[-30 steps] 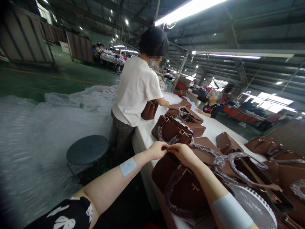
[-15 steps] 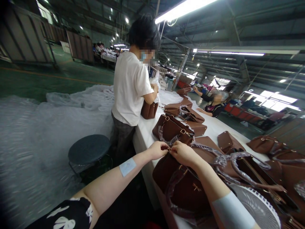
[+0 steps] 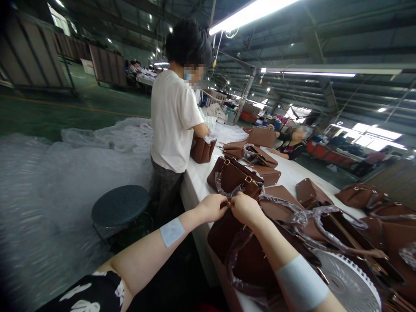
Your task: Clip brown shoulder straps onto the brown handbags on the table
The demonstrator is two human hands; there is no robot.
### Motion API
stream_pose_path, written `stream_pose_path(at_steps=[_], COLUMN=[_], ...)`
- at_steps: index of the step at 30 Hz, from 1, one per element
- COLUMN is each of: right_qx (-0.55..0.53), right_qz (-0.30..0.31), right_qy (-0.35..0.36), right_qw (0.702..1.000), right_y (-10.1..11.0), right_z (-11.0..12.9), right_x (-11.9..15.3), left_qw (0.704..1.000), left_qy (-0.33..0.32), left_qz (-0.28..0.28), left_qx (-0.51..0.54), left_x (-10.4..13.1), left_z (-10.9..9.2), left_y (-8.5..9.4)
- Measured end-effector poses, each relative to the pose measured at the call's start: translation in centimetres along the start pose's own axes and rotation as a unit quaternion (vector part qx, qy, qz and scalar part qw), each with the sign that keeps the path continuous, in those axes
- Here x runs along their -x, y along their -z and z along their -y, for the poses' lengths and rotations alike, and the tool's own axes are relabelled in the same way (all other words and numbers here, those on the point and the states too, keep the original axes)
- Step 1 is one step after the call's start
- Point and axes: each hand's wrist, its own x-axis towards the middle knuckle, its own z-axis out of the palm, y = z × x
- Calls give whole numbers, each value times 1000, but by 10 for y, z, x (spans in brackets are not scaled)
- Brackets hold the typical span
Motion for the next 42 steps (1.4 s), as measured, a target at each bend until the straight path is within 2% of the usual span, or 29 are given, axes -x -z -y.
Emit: stream_pose_path(at_steps=[4, 7, 10, 14, 15, 16, 19, 22, 26, 29, 32, 35, 42], right_qx=[3, -26, -181, -419, -460, -490, -514, -472, -369, -307, -287, -283, -260], right_qz=[-31, -44, -13, 18, 15, 8, -26, -50, -82, -92, -94, -92, -92], right_qy=[-28, -64, -41, -28, -21, -15, -41, -67, -11, 44, 67, 92, 130], right_qw=[999, 997, 982, 908, 888, 871, 856, 877, 926, 946, 951, 950, 952], right_y=[12, 24, 27, 16, 12, 8, -1, -5, -2, 1, 1, -2, -3], right_z=[-3, -17, -35, -44, -43, -42, -38, -34, -29, -26, -25, -26, -26], right_x=[14, 28, 38, 43, 43, 44, 46, 51, 59, 62, 63, 62, 61], left_qw=[999, 981, 920, 782, 769, 768, 791, 816, 840, 869, 898, 924, 948], left_qy=[-9, 36, 80, 83, 85, 86, 82, 77, 81, 63, 34, -14, -60], left_qz=[19, 54, 71, 67, 61, 53, 12, -16, 10, 47, 64, 48, 25], left_qx=[31, 185, 376, 614, 631, 633, 607, 573, 536, 489, 434, 378, 310], left_x=[-1, 0, 1, 2, 2, 1, -2, -3, 0, 4, 8, 8, 6], left_z=[6, 13, 10, -10, -15, -20, -27, -25, -21, -21, -22, -23, -22], left_y=[7, 9, 11, 11, 10, 9, 5, 0, -2, 3, 10, 15, 12])
